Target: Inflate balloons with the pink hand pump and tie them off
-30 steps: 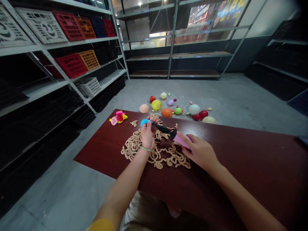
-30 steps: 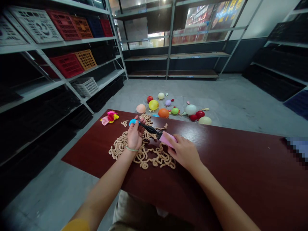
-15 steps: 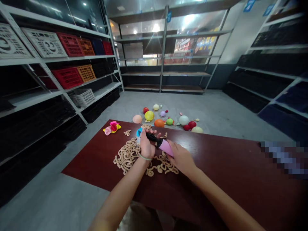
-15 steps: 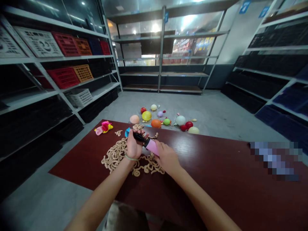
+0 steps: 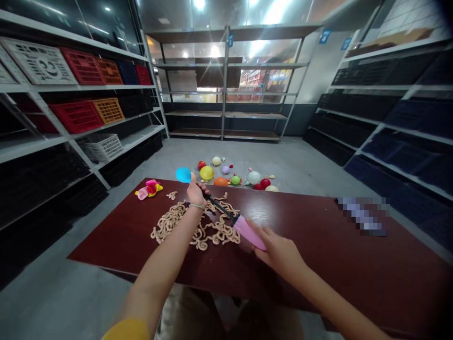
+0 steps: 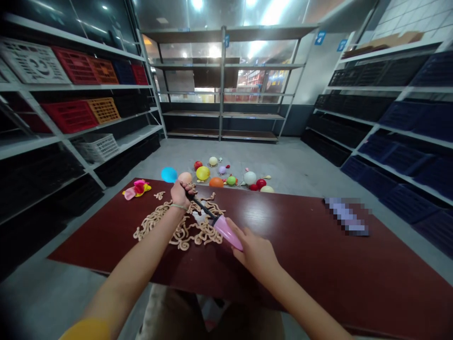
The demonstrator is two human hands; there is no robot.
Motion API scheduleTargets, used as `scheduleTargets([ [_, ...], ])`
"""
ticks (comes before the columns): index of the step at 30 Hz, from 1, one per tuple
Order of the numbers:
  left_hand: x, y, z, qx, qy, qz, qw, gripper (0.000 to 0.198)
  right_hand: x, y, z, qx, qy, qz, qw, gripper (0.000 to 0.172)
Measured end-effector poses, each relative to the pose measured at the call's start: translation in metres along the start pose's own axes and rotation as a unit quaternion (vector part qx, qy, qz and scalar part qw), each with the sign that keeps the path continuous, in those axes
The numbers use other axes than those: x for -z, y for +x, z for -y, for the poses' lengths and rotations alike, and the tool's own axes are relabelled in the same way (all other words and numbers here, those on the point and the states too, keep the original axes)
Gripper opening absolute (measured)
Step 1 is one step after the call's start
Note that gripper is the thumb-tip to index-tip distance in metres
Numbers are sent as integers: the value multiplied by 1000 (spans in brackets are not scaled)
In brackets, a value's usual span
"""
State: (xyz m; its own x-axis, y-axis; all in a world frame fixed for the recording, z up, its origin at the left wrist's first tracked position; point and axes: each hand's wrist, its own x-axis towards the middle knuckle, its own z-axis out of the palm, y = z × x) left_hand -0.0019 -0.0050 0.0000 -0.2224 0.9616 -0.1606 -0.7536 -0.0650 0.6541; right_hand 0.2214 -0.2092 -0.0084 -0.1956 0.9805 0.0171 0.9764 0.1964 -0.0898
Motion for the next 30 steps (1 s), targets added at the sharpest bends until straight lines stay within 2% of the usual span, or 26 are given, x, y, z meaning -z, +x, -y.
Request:
scheduleTargets([
  [4,-4,-14,6,1,-6,-20,1000,26,5,-19,-4,-7,-6,-23,1000,77],
  [7,-11,-44,25,27,-1,-17,999,24,4,-16,4,-22,12,-44,999,77],
  [10,-13,-75,46,76,17,16,997,23,-1,-8,17,-31,51,-53,997,77],
  [12,-11,-84,52,88,33,19,995,23,-5,-5,25,-25,69,-43,996,77],
  [15,-2,-72,39,76,51,-2,996,21,-8,-9,30,1,76,-20,997,77],
  [20,11,-19,-13,35,23,-12,999,22,-1,-24,23,36,50,9,998,74],
  [22,11,-10,-25,20,9,-33,999,23,2,-22,21,34,33,10,999,73],
  [25,7,-21,-19,13,-8,-44,999,24,7,-5,26,12,14,-1,1000,73],
  [30,1,-54,23,29,1,0,1000,22,7,35,43,-9,27,-34,999,68],
])
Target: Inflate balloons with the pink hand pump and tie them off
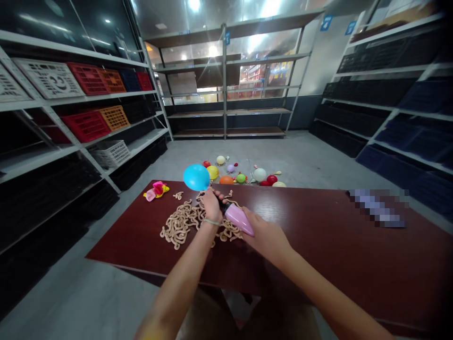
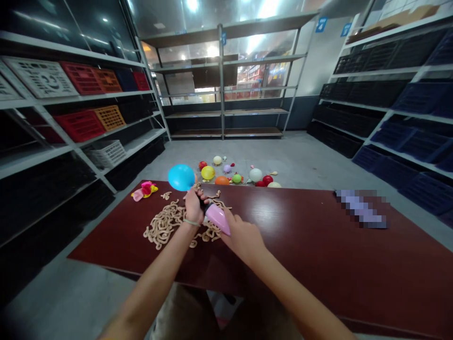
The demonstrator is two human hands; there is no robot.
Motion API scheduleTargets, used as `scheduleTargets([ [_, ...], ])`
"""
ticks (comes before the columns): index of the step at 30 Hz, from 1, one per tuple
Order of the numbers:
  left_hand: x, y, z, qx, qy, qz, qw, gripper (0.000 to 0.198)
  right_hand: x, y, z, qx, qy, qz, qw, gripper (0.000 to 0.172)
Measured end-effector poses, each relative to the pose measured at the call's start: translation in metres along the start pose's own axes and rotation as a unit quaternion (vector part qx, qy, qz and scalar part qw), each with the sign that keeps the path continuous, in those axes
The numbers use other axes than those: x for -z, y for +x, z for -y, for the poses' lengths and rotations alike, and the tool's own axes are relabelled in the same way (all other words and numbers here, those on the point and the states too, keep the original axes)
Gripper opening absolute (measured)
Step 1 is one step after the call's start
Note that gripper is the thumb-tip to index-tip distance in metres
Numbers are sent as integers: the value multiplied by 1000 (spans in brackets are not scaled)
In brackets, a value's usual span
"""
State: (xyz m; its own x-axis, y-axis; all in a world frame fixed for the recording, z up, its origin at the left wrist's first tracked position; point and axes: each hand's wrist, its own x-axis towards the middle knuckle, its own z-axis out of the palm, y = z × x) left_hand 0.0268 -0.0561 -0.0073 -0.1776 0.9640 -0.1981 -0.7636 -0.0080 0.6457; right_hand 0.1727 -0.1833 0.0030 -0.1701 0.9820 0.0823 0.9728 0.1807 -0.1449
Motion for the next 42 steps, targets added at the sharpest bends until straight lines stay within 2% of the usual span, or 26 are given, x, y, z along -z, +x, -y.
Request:
scheduleTargets([
  [3,8,7,3,-1,22,-15,1000,23,-12,12,-2,28,7,-9,1000,66],
  [6,21,32,-21,-25,20,-34,999,26,-26,14,-21,71,-10,-16,997,54],
  [8,26,49,-43,-64,21,-61,996,25,-31,14,-39,80,-39,-37,995,46],
  [10,28,59,-60,-103,23,-77,991,19,-33,16,-54,67,-80,-66,992,47],
  [12,26,61,-64,-129,15,-92,987,17,-31,23,-62,40,-115,-87,989,52],
  [14,20,57,-54,-145,5,-106,984,17,-28,35,-62,12,-132,-103,986,52],
  [17,9,47,-23,-145,8,-105,984,18,-28,55,-50,-5,-127,-127,984,49],
  [20,4,40,5,-121,25,-92,988,20,-39,70,-42,17,-108,-139,984,48],
  [22,5,40,13,-112,35,-88,989,21,-48,74,-48,51,-98,-137,984,47],
  [25,13,48,7,-119,42,-98,987,20,-58,77,-70,81,-103,-135,982,47],
  [28,22,59,-9,-143,42,-115,982,16,-59,78,-93,49,-117,-146,981,44],
  [31,31,65,-25,-174,42,-131,975,14,-58,78,-100,12,-118,-146,982,40],
  [34,33,63,-30,-209,38,-145,966,15,-60,78,-87,7,-110,-132,985,39],
  [36,28,57,-24,-210,41,-136,967,17,-63,76,-72,11,-94,-124,988,39],
  [39,16,46,-4,-171,53,-95,979,17,-68,71,-51,11,-61,-123,990,44],
  [42,7,39,13,-127,60,-51,989,21,-71,67,-43,10,-48,-132,990,48],
])
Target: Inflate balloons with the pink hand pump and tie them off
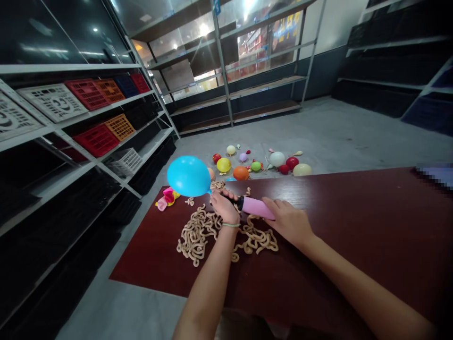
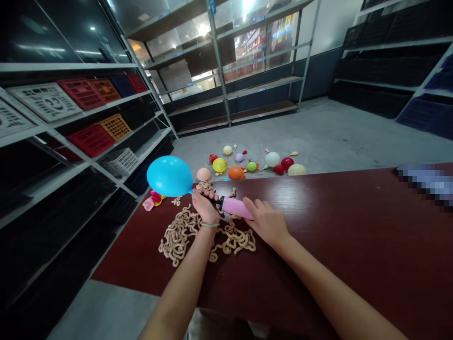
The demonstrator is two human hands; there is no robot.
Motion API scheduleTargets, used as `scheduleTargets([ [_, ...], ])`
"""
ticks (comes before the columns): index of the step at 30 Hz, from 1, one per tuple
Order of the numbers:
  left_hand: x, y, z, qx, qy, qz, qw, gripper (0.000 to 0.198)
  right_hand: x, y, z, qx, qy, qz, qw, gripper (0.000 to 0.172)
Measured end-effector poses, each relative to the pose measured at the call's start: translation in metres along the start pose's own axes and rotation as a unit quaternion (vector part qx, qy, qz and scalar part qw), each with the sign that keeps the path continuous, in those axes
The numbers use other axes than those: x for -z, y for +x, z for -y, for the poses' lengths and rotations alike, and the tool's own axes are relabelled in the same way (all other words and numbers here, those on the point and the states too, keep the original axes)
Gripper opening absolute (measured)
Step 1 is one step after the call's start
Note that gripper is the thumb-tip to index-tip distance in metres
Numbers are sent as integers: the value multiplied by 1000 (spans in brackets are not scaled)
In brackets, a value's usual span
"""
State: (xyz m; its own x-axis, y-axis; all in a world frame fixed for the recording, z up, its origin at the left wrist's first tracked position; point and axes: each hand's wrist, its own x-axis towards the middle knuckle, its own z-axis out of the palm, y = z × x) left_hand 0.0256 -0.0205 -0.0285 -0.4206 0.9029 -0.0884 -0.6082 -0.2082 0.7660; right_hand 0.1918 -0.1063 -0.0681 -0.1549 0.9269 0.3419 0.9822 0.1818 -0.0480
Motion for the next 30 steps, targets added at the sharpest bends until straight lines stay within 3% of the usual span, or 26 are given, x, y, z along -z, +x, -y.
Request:
scheduleTargets([
  [4,-2,1,-2,16,-16,15,1000,25,3,0,-11,44,-7,-11,999,47],
  [10,8,22,-36,-40,-50,-25,998,19,7,9,-47,60,-50,-49,996,40],
  [14,12,28,-50,-74,-49,-35,995,17,5,6,-42,68,-8,-8,998,36],
  [17,7,19,-43,-54,-43,-6,998,21,4,0,-15,54,44,24,997,42],
  [22,-3,-1,-18,23,-25,82,996,21,5,-7,16,35,83,14,996,60],
  [26,-1,1,-17,35,-20,51,998,22,6,-4,5,86,69,11,994,63],
  [30,9,14,-33,4,-45,10,999,19,7,4,-28,144,39,-14,989,61],
])
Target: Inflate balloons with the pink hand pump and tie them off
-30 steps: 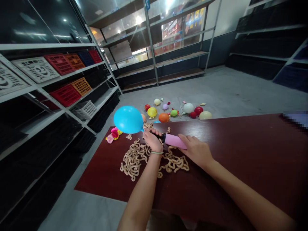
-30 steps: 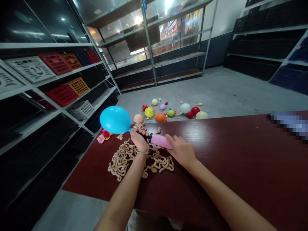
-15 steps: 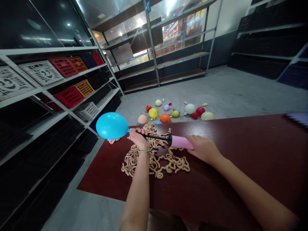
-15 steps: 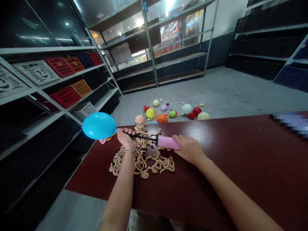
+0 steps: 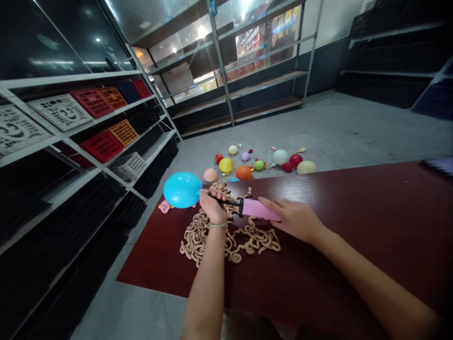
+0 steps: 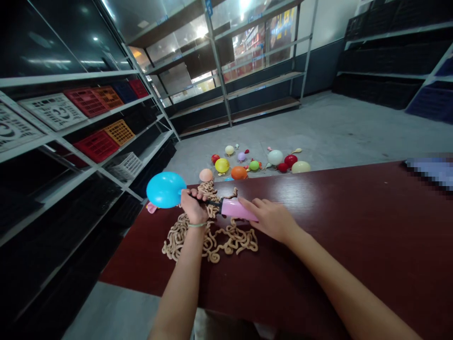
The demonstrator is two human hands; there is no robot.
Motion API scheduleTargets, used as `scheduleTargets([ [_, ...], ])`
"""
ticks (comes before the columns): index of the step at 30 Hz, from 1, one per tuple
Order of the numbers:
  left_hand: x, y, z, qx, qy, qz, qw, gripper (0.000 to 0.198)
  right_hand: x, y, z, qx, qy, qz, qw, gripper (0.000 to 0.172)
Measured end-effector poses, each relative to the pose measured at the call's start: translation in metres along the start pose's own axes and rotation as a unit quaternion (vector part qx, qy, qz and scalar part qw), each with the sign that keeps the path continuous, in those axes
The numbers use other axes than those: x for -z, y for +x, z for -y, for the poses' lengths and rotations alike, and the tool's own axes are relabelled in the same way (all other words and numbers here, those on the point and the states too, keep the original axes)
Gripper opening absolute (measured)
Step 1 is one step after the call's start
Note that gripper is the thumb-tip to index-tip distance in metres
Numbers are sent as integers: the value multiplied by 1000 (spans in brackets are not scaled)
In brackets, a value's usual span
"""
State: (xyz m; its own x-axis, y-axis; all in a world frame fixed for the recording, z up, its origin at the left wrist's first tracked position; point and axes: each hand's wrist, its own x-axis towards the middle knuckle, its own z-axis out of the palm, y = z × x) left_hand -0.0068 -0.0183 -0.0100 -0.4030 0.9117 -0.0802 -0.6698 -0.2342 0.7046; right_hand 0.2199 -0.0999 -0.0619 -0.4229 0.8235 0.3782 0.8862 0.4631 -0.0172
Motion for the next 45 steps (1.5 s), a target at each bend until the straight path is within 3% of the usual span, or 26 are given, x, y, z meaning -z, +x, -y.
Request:
scheduleTargets([
  [4,15,14,-19,-57,-13,-46,997,17,2,-6,-27,37,-27,-27,999,56],
  [8,25,19,-23,-74,-9,-81,994,19,6,-5,-13,50,-47,-36,997,62],
  [13,15,-1,10,-36,8,-40,999,18,7,-1,22,26,-49,-29,998,70],
  [18,3,-20,32,28,27,-3,999,23,3,-1,29,-6,-26,-8,1000,65],
  [24,4,-12,10,-2,4,8,1000,16,9,0,13,36,5,-6,999,64],
  [30,16,7,-13,-43,-11,-39,998,12,11,-5,-15,51,14,-1,999,59],
  [35,23,16,-27,-67,-6,-68,995,16,13,-3,-7,57,-12,-2,998,62],
  [39,17,2,-13,-77,11,-36,996,19,15,-2,11,40,-17,5,999,68],
  [42,6,-18,7,-42,11,25,999,22,14,-3,22,14,-1,0,1000,70],
  [45,0,-30,21,-8,5,45,999,25,12,-3,26,-2,20,2,1000,72],
])
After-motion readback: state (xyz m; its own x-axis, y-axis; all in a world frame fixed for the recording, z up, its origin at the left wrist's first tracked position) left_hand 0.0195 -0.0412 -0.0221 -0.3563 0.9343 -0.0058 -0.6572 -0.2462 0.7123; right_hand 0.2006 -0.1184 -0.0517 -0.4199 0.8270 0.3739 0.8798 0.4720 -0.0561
